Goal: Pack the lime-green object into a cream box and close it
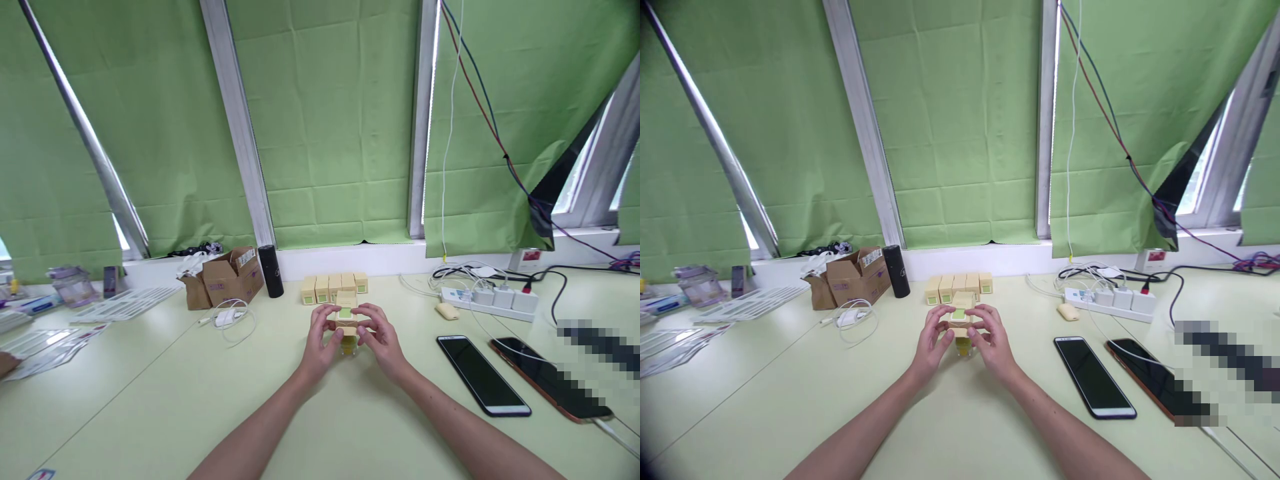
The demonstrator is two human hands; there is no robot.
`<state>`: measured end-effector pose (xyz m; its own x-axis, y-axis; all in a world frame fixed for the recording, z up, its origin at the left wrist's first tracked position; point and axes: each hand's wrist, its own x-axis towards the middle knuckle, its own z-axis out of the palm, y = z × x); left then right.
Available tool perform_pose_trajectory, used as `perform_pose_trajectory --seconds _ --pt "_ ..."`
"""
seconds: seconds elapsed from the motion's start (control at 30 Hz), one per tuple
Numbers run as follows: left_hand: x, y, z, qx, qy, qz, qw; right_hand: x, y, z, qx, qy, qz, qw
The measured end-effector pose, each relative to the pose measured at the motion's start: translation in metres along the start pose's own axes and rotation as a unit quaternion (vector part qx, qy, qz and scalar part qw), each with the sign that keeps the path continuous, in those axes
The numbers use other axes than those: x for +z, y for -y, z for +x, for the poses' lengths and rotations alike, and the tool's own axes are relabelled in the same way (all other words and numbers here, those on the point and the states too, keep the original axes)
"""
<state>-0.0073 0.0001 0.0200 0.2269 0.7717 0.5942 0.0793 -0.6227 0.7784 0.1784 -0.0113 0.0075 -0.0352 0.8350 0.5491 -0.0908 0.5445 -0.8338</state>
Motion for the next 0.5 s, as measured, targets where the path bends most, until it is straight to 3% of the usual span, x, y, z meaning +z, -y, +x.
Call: perform_pose_trajectory --seconds 0.5 --pt "0.0011 0.0010 -0.0006 0.007 -0.016 0.012 1.000 0.0031 0.0053 -0.0027 0.006 -0.001 -0.029 1.000"
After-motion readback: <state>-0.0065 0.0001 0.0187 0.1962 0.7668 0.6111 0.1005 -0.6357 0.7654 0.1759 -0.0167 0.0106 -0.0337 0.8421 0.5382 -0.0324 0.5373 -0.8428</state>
